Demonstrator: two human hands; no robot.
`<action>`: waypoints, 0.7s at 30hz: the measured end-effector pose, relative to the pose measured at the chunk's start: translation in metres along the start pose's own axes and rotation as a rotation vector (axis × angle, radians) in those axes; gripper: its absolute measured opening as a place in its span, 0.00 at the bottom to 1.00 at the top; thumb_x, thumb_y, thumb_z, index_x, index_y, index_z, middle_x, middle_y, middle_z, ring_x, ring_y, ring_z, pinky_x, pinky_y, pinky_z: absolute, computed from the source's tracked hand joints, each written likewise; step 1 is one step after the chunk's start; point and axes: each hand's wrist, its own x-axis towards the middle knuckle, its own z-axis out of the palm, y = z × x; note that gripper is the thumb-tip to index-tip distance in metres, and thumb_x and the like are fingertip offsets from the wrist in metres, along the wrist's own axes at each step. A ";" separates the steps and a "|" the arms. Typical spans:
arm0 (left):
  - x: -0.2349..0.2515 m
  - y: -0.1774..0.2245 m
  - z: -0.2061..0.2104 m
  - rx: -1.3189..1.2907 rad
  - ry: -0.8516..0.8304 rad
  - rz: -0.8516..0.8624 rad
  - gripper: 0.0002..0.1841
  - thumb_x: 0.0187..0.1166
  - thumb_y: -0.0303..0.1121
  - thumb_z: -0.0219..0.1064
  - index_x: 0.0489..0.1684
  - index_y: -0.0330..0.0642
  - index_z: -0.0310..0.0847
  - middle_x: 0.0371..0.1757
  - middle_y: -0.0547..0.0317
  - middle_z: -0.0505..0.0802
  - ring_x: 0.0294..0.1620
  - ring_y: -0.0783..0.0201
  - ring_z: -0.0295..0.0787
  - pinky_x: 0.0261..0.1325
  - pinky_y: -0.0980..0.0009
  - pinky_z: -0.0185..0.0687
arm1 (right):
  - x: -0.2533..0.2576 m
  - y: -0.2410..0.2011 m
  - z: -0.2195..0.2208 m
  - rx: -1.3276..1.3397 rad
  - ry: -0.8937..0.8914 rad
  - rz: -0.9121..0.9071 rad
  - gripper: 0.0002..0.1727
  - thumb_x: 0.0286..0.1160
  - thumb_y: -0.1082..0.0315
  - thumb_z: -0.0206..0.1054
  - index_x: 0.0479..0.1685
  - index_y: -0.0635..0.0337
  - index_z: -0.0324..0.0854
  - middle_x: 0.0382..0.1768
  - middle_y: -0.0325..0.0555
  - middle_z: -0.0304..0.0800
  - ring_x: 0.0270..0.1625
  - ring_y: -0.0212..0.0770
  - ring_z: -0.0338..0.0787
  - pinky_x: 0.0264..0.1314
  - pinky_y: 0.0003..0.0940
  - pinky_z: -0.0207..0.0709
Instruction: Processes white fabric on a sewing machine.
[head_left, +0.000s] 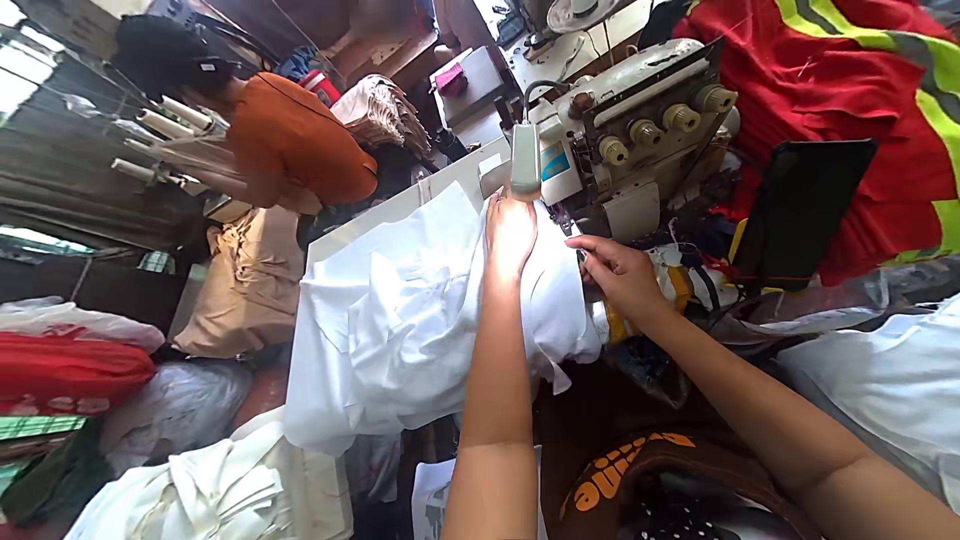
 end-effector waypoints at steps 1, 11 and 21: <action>0.007 -0.005 0.003 0.000 0.025 -0.003 0.22 0.91 0.35 0.50 0.77 0.34 0.73 0.72 0.42 0.87 0.79 0.51 0.80 0.88 0.52 0.62 | 0.000 0.003 0.002 -0.028 0.013 -0.016 0.19 0.87 0.70 0.57 0.69 0.47 0.87 0.33 0.42 0.92 0.31 0.32 0.89 0.38 0.35 0.88; -0.005 -0.051 -0.026 -0.026 0.202 -0.398 0.20 0.91 0.36 0.55 0.68 0.29 0.81 0.68 0.29 0.85 0.71 0.33 0.82 0.74 0.38 0.74 | -0.002 -0.006 -0.004 -0.186 -0.056 -0.046 0.20 0.90 0.68 0.54 0.70 0.48 0.87 0.29 0.44 0.92 0.30 0.39 0.90 0.40 0.41 0.85; -0.139 0.000 -0.090 -0.388 0.886 -0.023 0.12 0.85 0.25 0.60 0.59 0.28 0.83 0.57 0.49 0.84 0.50 0.70 0.83 0.50 0.78 0.82 | 0.016 -0.046 0.021 -0.018 -0.340 -0.197 0.30 0.75 0.70 0.72 0.79 0.52 0.76 0.71 0.50 0.83 0.39 0.41 0.91 0.41 0.43 0.89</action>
